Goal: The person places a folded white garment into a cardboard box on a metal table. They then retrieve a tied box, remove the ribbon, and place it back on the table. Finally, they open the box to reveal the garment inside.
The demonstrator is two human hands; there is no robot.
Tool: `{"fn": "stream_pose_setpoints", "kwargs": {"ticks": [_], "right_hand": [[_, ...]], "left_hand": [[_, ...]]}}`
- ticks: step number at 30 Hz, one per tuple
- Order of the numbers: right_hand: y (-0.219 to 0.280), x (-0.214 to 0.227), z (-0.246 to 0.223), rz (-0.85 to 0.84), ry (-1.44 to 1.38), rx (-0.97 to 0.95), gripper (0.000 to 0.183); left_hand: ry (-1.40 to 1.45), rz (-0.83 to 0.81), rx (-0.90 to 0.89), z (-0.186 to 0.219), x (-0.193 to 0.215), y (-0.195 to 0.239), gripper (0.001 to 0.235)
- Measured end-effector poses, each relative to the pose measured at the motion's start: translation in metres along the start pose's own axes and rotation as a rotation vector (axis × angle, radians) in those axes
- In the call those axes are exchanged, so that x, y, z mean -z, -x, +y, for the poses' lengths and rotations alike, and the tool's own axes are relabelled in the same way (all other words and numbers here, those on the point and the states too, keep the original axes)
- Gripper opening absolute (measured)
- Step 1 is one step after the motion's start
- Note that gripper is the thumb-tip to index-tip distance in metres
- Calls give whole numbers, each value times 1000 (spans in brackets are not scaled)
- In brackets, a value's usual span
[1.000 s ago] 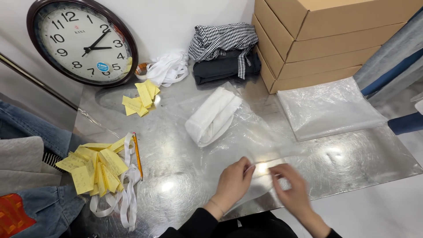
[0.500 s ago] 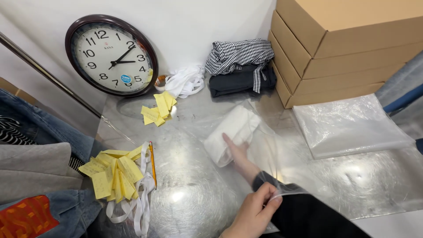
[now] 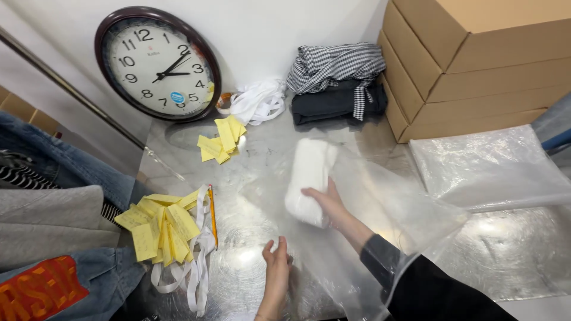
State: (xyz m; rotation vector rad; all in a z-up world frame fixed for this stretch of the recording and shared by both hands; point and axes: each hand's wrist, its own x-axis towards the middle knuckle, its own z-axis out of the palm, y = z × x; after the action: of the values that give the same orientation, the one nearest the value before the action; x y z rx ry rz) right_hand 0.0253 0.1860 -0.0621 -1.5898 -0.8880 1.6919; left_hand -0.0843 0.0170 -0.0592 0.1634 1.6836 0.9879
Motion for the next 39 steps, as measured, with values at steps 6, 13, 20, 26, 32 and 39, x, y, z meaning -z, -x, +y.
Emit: {"fn": "stream_pose_setpoints", "kwargs": {"ticks": [6,13,20,26,32,39], "right_hand": [[54,93,12,-243,103,-104,99],[85,267,83,-402,225,-173,101],[137,394,119,-546,-78,-215,116],[172,466,131,-791,-339,-83,101],[147,489,96,-809,-458,151,103],[51,379,2,-1103,-333,146,107]], "left_hand": [[147,32,-166,-50,-37,-91,58],[462,-111,-320,-13,-32,-185,37],[-216,142,-567,56,17,-233,27],[-464,302,-498,70,43,-243,25],[-718,547,-798,78,15,-244,67],[-170,-813,68,112,-104,-69,104]]}}
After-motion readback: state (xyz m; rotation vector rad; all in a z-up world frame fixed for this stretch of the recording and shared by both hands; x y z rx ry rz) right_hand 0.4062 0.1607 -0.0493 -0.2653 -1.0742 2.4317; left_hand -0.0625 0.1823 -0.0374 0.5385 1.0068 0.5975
